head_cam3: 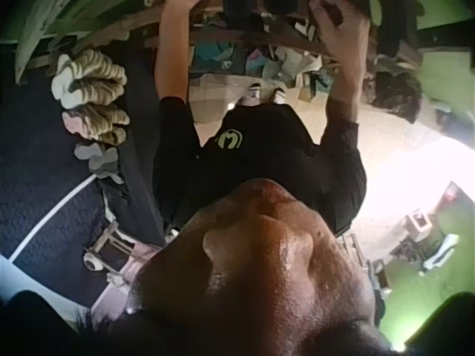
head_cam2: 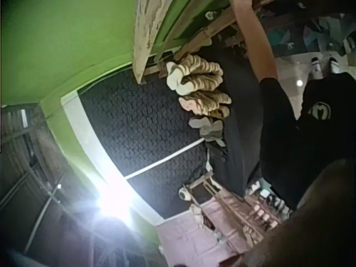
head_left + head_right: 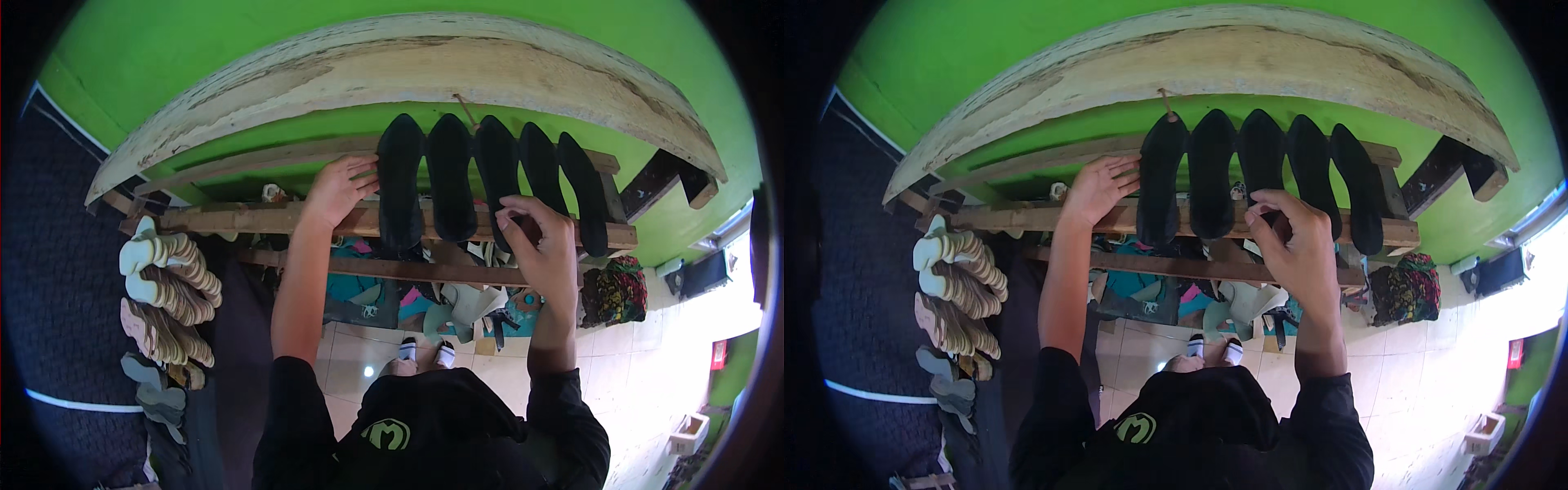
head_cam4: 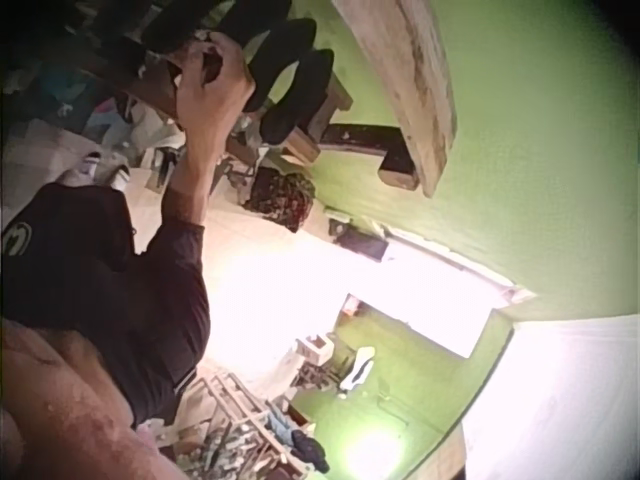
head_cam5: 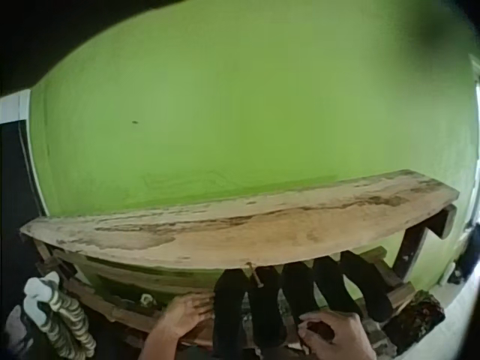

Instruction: Apply adhesive to shoe insoles using a brush.

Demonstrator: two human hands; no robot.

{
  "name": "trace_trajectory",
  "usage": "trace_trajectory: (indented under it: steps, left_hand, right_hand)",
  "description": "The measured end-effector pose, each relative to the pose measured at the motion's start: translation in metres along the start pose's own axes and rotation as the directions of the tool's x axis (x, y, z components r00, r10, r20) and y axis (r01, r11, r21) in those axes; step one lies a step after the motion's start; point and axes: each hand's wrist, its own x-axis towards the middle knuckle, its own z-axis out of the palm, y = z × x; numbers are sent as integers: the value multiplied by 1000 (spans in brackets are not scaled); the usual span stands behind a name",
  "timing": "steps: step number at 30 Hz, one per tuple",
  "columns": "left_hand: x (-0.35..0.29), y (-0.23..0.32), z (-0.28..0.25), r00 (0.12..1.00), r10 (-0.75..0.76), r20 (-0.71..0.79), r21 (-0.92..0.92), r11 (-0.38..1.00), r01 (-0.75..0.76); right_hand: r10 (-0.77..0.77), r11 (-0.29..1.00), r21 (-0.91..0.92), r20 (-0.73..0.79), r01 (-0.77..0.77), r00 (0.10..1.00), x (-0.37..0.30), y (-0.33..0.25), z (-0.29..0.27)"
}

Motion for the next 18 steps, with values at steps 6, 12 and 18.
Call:
trace_trajectory:
  steps: [6,12,18]
  left_hand:
    - [-28,-1,37,966,236,-104,510,846,-152]
    - [-96,12,3,722,672,162,758,384,-528]
    - [-268,16,-97,542,840,7,885,248,-395]
  right_hand:
    - [-91,991,-97,63,96,994,13,-20,27]
    - [-319,937,-137,26,320,947,15,-44,86]
    - [-236,967,158,262,199,936,-39,-94,188]
